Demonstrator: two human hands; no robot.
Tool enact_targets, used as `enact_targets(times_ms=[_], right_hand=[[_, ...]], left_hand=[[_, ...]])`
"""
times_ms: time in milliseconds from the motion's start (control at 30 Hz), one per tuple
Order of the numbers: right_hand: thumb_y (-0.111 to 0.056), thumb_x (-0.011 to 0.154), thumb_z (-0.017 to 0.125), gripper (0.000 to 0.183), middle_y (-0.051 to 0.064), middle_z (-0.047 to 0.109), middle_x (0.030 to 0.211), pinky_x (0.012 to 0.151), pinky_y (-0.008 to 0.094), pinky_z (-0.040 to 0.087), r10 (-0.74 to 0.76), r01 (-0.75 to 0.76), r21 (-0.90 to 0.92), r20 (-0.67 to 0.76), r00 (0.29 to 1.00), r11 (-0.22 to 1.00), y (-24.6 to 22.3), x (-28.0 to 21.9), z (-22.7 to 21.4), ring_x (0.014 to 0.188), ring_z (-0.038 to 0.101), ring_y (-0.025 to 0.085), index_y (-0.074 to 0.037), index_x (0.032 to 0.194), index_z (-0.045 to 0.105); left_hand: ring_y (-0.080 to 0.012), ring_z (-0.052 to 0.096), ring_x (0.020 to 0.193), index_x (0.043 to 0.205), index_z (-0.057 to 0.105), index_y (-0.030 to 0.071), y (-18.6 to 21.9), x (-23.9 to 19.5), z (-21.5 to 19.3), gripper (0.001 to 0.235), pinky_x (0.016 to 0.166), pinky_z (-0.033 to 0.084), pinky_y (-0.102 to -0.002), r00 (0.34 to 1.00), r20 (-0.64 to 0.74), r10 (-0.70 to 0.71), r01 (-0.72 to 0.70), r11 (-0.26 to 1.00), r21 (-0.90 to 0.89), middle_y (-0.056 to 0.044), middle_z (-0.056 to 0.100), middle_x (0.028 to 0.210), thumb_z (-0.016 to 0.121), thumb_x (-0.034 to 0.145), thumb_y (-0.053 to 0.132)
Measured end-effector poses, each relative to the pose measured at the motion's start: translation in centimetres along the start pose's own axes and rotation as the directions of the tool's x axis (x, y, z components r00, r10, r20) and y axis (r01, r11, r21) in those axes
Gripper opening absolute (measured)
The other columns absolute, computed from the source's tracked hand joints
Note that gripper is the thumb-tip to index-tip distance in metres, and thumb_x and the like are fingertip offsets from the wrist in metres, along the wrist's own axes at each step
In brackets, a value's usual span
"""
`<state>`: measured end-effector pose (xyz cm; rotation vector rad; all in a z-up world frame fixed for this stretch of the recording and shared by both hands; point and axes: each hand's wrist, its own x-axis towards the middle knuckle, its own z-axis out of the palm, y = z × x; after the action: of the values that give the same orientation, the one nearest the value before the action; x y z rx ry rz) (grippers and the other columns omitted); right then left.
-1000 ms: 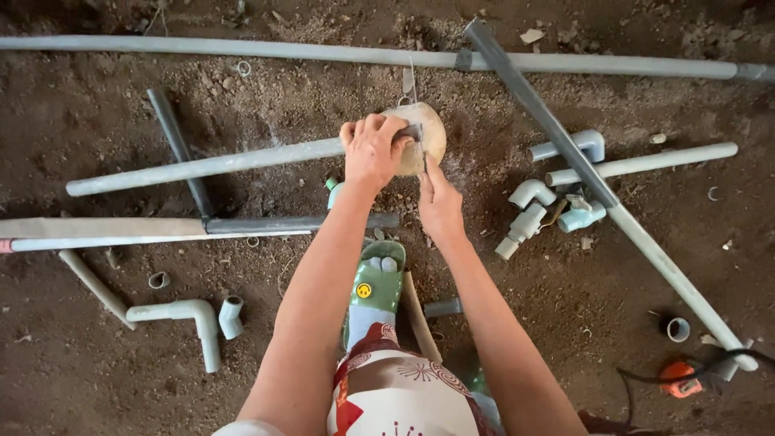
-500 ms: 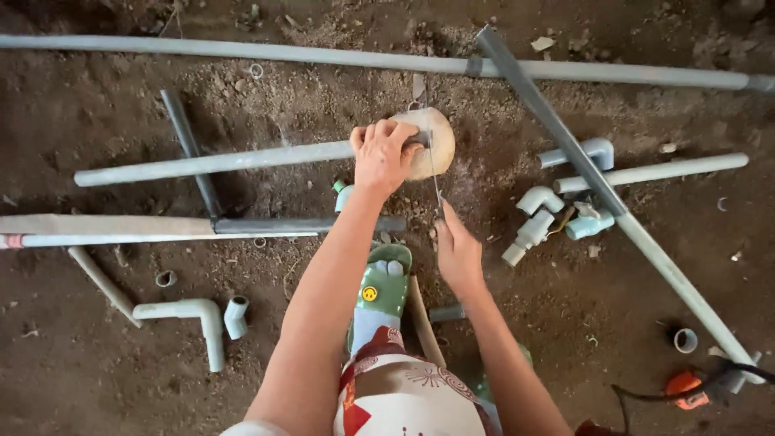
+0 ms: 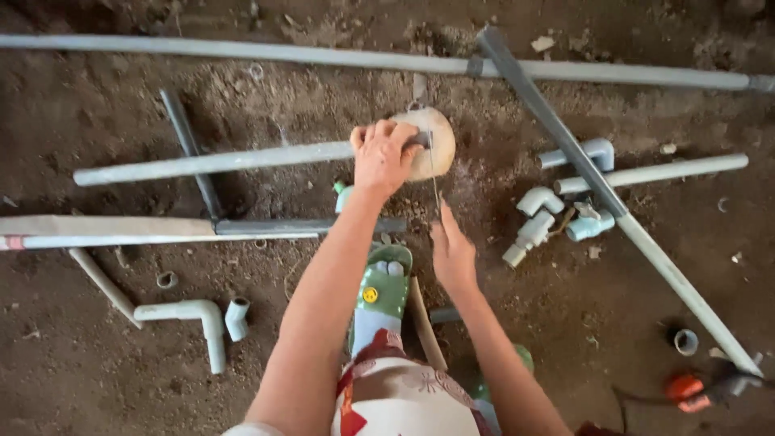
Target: The person assembles two PVC pipes into a longer piece, then uses a hand saw to cut the pipe while resting it on a round wooden block. The person repeatedly saws through the pipe, adjusting grip and position as needed.
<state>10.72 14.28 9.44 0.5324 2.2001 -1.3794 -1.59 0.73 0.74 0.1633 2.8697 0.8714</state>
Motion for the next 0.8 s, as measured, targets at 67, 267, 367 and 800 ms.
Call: enact_targets(times_ms=[67,267,367,800], right_hand=[[-0.023,0.100,0.036,0.049,0.019,0.055,0.127,0.096,0.043,0.049,0.154,-0.154,0.017,0.020,0.988,0.988,0.4,-1.3,-0.3,0.117,0.053,0.031,-0.012,0.147,0.027],[-0.024,0.099,0.035,0.044,0.004,0.052,0.066,0.042,0.019,0.039,0.198,-0.195,0.235,0.013,0.980,0.952,1.3,-1.1,-0.9,0.051,0.042,0.008,-0.009,0.140,0.040],[-0.022,0.100,0.038,0.041,0.007,0.052,0.063,0.039,0.022,0.037,0.113,-0.113,0.231,0.014,0.993,0.966,3.9,0.1,-1.7,0.046,0.042,0.009,-0.005,0.137,0.043],[-0.018,0.097,0.043,0.040,0.006,0.050,0.058,0.037,0.022,0.036,0.198,-0.187,0.169,-0.053,0.979,0.968,2.7,0.9,-0.6,0.042,0.043,0.010,-0.003,0.134,0.047]], left_hand=[[-0.0187,0.051,0.102,0.109,0.054,0.030,0.0,-0.1,-0.3,0.026,0.101,0.024,-0.041,0.999,0.043,-0.014,0.014,1.000,-0.010,0.002,0.050,0.100,0.060,0.086,0.040],[-0.0224,0.051,0.101,0.112,0.054,0.024,0.2,-0.1,-1.6,0.031,0.100,0.025,-0.042,0.997,0.065,0.035,-0.030,0.997,-0.072,-0.002,0.050,0.101,0.064,0.084,0.032],[-0.0227,0.056,0.104,0.117,0.050,0.025,0.1,0.2,-3.3,0.040,0.099,0.032,-0.042,0.978,0.203,0.040,-0.027,0.997,-0.067,-0.002,0.054,0.109,0.061,0.078,0.022],[-0.0226,0.058,0.046,0.075,0.063,0.012,-8.7,0.5,1.0,0.032,0.049,0.051,-0.040,0.987,0.076,0.138,-0.157,0.899,0.409,-0.004,0.057,0.054,0.042,0.096,0.024]])
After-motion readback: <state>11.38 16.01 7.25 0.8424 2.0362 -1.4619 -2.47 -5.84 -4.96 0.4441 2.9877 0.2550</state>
